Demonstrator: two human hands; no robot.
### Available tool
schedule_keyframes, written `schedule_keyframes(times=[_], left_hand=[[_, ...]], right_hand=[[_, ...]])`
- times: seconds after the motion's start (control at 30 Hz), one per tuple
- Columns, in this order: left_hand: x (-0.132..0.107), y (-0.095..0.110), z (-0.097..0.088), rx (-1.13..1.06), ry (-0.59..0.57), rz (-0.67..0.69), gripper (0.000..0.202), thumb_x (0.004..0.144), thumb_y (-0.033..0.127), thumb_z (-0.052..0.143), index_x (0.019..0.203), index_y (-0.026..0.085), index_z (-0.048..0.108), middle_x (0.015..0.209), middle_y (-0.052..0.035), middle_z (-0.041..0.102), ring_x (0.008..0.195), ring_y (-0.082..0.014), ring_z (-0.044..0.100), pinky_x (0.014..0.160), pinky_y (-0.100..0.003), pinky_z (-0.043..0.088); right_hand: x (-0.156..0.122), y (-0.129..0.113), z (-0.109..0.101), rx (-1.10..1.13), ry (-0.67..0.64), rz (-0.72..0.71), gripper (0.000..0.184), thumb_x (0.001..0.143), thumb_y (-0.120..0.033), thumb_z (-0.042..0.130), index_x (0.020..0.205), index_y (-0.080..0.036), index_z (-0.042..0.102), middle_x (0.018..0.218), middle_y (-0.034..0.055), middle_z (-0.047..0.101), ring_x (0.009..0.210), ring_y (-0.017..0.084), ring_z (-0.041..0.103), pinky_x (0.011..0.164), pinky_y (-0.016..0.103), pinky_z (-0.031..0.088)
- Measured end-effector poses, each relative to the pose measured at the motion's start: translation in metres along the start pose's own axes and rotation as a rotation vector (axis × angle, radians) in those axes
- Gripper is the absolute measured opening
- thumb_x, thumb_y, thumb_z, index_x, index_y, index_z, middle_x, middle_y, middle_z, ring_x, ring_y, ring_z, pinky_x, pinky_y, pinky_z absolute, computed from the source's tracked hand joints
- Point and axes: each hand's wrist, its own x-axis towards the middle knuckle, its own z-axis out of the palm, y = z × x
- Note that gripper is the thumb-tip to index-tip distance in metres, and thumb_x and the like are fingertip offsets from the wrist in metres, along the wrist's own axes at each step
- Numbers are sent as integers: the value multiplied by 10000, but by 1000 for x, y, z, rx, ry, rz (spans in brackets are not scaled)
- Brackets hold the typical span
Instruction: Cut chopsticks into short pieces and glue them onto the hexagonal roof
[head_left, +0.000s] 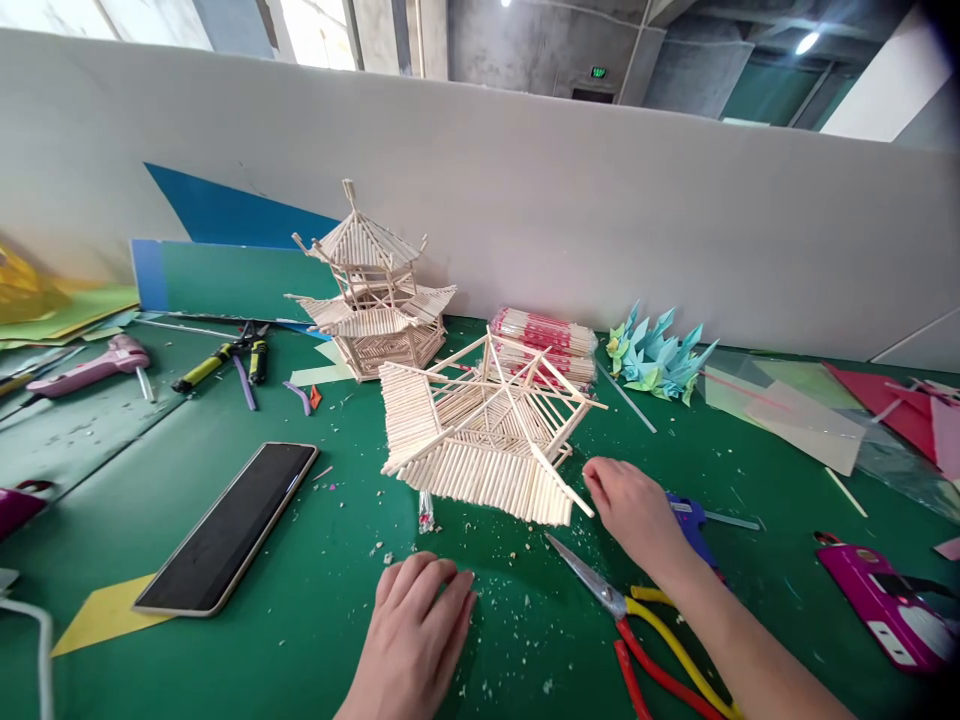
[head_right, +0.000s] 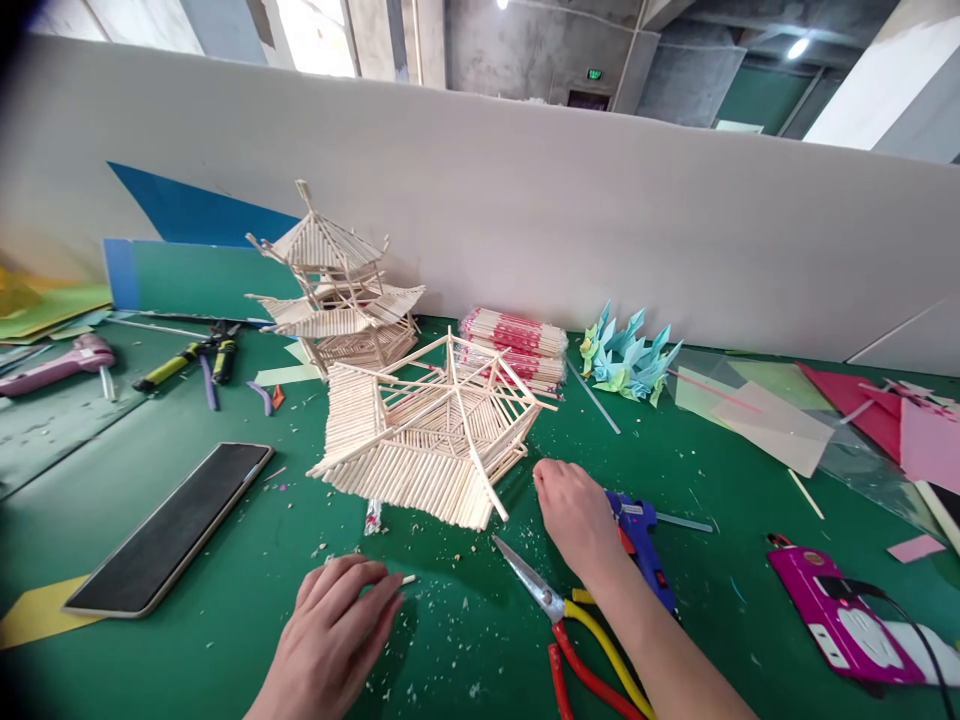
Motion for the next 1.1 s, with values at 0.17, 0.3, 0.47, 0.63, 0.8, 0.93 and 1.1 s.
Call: schedule_keyframes(times=[0.17, 0.3, 0.47, 0.63, 0.8, 0.93, 1.1], left_hand=[[15, 25, -14, -288, 37, 58, 244, 789, 50, 508, 960, 212, 574, 806, -64, 621, 717, -186, 532, 626, -329, 435], [33, 49, -10, -587, -71, 49, 185, 796, 85, 494, 909, 195, 590, 728, -49, 606, 629, -139, 542, 549, -241, 441], [49, 70, 3, -763, -321, -187, 199, 846, 239, 436, 732, 142, 567, 617, -20, 511, 532, -106, 445, 472, -204, 349], [49, 74, 4, -834, -352, -303, 286, 860, 272, 403, 593, 174, 416, 565, 31, 393, 525, -94, 356, 489, -204, 292], [47, 71, -1, -908, -333, -366, 291, 872, 315, 384, 624, 173, 438, 588, 24, 406, 553, -106, 367, 517, -215, 304], [49, 68, -1, -943, -305, -384, 310, 870, 343, 399, 618, 173, 457, 567, 26, 411, 537, -106, 367, 503, -217, 302], [49, 62, -5, -909, -206, -369, 200, 865, 300, 435, 811, 160, 567, 664, -7, 528, 581, -116, 446, 529, -214, 360]], right_hand=[[-26, 7, -29, 227, 190, 143, 205, 901, -287, 429, 996, -175, 572, 828, 38, 666, 690, 133, 644, 563, 190, 512], [-56, -9, -44, 465, 230, 200, 179, 845, -313, 534, 964, -216, 626, 789, 14, 674, 668, 131, 656, 542, 153, 523], [-77, -43, -52, 612, 34, -126, 269, 874, -163, 465, 1114, -234, 564, 829, 23, 625, 707, 105, 627, 613, 155, 522], [-78, -60, -49, 630, 196, -175, 159, 822, -151, 554, 961, -217, 594, 765, 3, 663, 654, 109, 621, 645, 191, 512], [-77, -66, -44, 675, 243, -75, 121, 769, -102, 602, 852, -188, 581, 695, -9, 633, 606, 93, 582, 575, 178, 491], [-74, -72, -43, 694, 293, -53, 139, 761, -63, 584, 845, -174, 582, 693, -1, 614, 602, 94, 567, 549, 188, 480], [-64, -73, -39, 573, 502, 101, 101, 769, -78, 595, 830, -158, 601, 723, 17, 617, 633, 94, 580, 588, 181, 466]])
